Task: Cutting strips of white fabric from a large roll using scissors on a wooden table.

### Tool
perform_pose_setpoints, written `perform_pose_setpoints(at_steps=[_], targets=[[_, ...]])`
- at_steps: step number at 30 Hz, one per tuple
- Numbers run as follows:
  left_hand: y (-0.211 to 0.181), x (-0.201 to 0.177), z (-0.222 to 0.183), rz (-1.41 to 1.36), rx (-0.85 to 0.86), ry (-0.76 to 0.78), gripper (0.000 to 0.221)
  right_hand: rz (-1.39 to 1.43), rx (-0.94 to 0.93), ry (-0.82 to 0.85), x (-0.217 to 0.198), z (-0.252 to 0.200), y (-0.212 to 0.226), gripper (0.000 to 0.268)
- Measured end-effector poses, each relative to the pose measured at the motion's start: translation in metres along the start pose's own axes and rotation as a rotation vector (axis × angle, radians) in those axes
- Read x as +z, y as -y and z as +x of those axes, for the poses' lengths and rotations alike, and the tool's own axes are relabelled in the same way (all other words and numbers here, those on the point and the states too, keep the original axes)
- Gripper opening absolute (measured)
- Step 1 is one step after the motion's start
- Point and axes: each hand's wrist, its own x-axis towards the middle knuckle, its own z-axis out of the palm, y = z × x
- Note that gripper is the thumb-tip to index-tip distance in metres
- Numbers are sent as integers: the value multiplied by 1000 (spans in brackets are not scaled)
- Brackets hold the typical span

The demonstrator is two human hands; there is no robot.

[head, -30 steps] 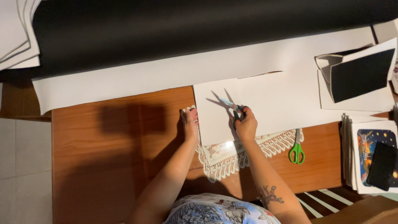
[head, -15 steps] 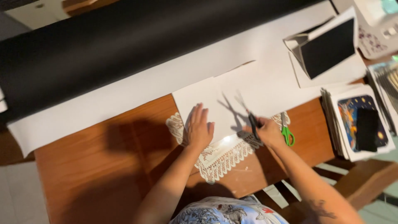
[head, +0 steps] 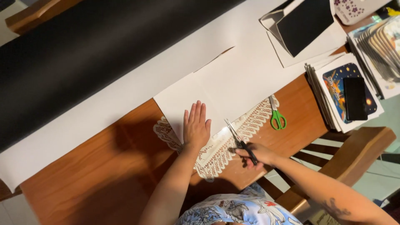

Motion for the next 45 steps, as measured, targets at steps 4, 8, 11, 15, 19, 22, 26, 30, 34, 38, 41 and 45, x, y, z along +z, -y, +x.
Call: perform_pose_setpoints(at_steps=[4, 8, 11, 15, 19, 22, 26, 30, 34, 38, 41, 45], targets=[[0, -3, -1, 14, 3, 1, 65, -26, -30, -20, 2, 0, 30, 52], [-1, -4, -1, 23, 4, 4, 65, -69, -27, -19, 5, -1, 38, 52], [-1, -4, -1, 18, -2, 8, 64, -89, -25, -24, 8, -2, 41, 54], [-1, 0, 0, 27, -2, -17, 64, -98, -30, -49, 9, 8, 34, 55], [2, 5, 0, -5, 15, -77, 63, -88, -50, -84, 10, 11, 32, 54], [7, 20, 2, -4, 48, -179, 62, -21, -72, -113, 15, 8, 34, 53], [11, 38, 6, -16, 109, -363, 63, -21, -98, -154, 14, 4, 34, 54], [14, 46, 8, 1, 156, -507, 61, -24, -103, -166, 17, -7, 48, 54], [15, 48, 9, -11, 177, -560, 61, -39, -80, -159, 20, -22, 79, 54], [15, 47, 10, -12, 172, -532, 61, -24, -104, -157, 20, -11, 77, 55], [15, 48, 10, -10, 172, -546, 61, -53, -108, -177, 22, -13, 76, 54], [15, 47, 10, -20, 171, -560, 61, -56, -116, -188, 23, -8, 76, 52]])
